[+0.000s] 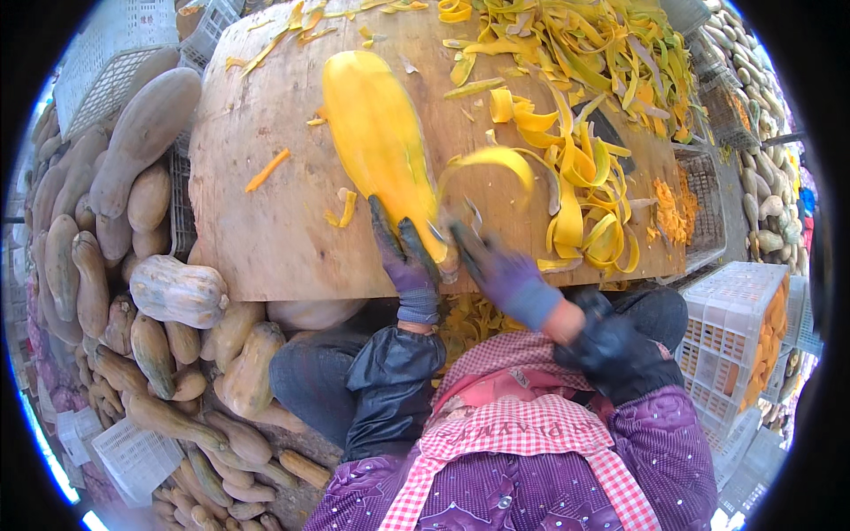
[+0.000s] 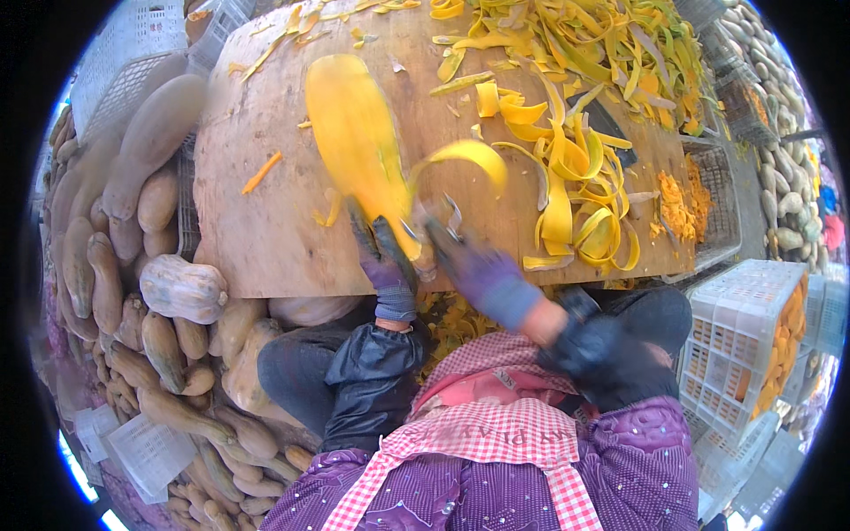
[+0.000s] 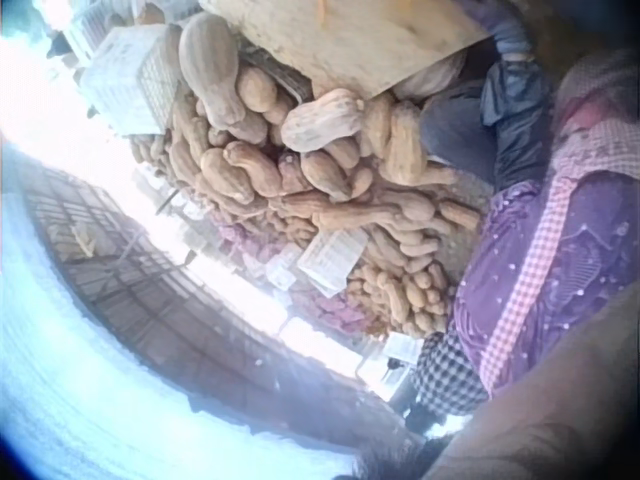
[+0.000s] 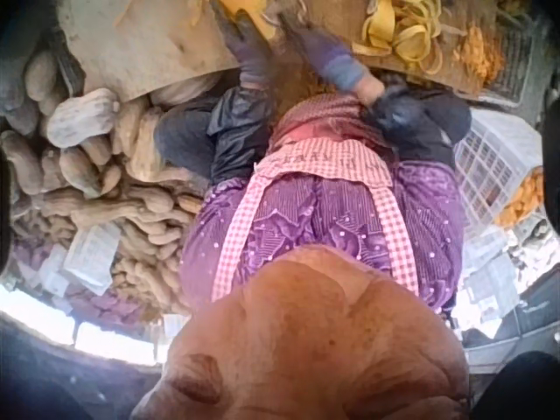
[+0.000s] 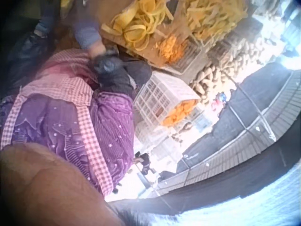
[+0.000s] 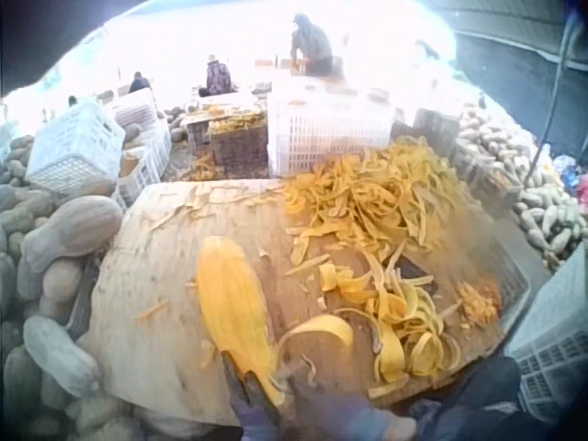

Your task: The person peels a large yellow vegetable using a peeler, then cuts it into pieces with a knife. The peeled pieces are placed into a white basket.

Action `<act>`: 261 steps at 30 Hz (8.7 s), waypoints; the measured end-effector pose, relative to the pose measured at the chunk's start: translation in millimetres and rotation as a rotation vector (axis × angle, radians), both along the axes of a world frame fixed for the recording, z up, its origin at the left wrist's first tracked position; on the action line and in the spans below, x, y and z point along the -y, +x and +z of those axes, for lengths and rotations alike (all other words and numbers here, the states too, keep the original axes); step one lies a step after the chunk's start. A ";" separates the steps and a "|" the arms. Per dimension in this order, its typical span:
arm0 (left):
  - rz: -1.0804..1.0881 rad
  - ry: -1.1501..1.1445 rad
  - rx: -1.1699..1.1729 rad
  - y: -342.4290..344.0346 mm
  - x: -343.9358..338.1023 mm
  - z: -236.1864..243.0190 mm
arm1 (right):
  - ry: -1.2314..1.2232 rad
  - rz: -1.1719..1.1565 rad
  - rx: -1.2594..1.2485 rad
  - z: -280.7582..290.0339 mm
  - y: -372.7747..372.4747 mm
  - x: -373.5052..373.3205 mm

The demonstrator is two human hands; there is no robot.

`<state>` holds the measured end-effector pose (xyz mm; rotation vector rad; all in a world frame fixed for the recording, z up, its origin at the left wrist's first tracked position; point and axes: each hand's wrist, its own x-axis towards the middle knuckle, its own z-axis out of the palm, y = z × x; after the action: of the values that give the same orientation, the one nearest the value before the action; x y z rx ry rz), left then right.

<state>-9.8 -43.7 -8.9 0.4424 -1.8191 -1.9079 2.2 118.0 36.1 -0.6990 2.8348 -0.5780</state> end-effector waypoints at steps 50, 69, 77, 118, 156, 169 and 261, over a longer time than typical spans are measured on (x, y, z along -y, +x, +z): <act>0.093 -0.647 0.321 -23.5 -23.7 17.4 | -0.338 -0.231 -0.134 14.3 38.0 -107.4; 0.008 -0.661 0.392 8.9 -0.9 35.5 | 0.261 0.265 0.197 51.6 -99.1 16.0; 0.000 -0.697 0.382 11.3 -0.5 35.5 | -0.272 0.203 -0.262 46.5 -288.2 106.8; -0.318 -0.845 0.602 30.6 6.4 38.2 | 0.369 0.153 -0.431 97.7 -164.5 128.9; -0.219 -0.705 0.549 36.8 5.1 28.8 | 0.177 0.040 -0.175 36.2 -95.2 61.1; -0.264 -0.809 0.705 29.4 -7.3 43.9 | 0.337 -0.056 -0.307 108.1 -119.7 107.4; -0.256 -1.183 0.638 29.5 -24.9 46.9 | 0.234 0.182 -0.031 159.4 -65.0 40.1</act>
<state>19.7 -18.7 38.0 0.3923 -3.0966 -0.4942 -62.8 77.8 195.5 -0.9123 2.7639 -0.2044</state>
